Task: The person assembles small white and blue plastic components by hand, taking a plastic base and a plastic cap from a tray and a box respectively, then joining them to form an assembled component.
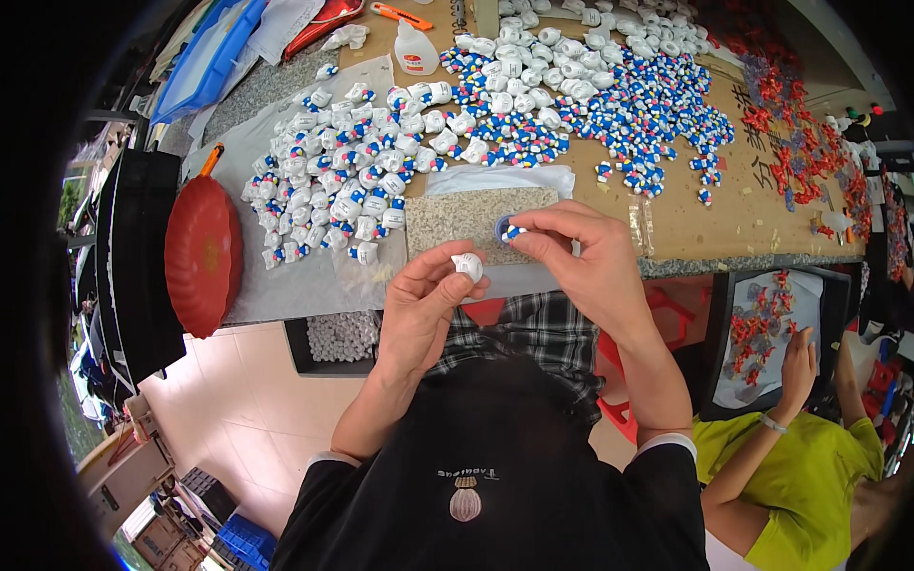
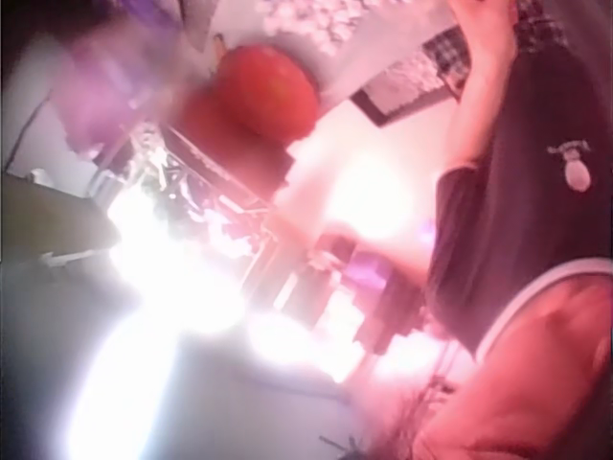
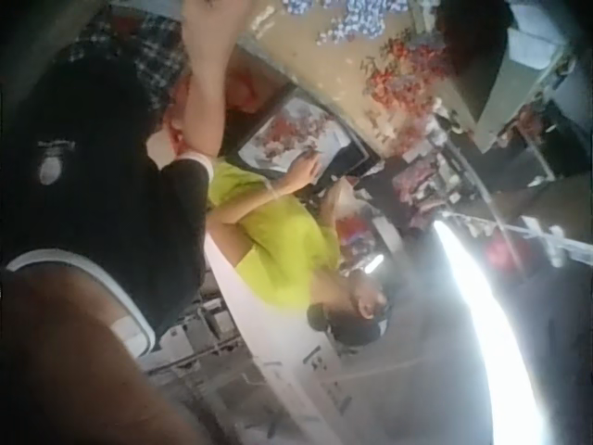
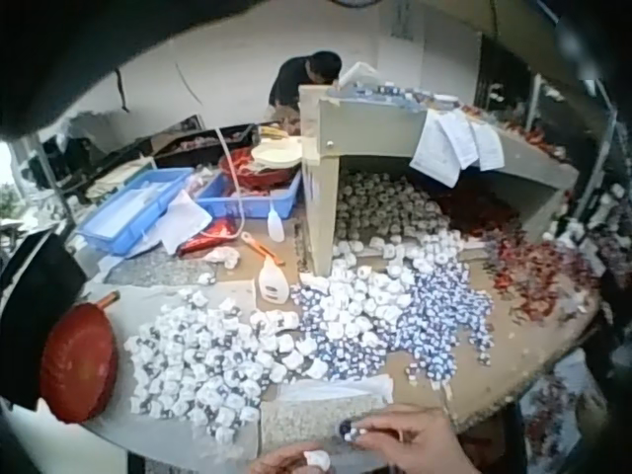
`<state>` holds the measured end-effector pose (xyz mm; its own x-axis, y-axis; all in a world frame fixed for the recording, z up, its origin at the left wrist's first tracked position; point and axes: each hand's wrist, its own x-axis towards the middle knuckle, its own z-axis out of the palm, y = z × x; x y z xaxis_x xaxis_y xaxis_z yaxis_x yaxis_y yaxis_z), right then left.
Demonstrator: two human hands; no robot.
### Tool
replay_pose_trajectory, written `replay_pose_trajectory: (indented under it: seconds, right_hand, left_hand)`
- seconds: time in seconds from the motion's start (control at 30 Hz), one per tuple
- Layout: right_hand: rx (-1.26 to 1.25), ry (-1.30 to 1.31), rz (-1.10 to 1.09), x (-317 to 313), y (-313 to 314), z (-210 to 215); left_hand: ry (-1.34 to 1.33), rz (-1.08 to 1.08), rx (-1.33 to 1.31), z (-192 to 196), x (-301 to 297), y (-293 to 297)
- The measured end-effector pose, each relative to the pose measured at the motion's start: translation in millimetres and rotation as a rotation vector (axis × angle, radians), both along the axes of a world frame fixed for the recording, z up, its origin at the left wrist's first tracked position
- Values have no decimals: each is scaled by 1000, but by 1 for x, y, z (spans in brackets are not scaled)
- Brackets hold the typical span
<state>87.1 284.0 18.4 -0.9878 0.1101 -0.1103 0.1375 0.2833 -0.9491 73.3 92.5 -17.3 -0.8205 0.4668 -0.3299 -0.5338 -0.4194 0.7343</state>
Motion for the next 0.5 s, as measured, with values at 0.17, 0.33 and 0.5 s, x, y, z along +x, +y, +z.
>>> replay_pose_trajectory:
  seconds: [0.17,0.33,0.5]
  right_hand:
    - [-374,17,-59,12,-9,2]
    - [-274,17,-5,16,-14,-2]
    - [-404,100,-51,19,-27,-8]
  left_hand:
    - [11,50,61,1,2,8]
    - [37,41,52,-2,2,10]
    - [106,111,111,-2,6,15]
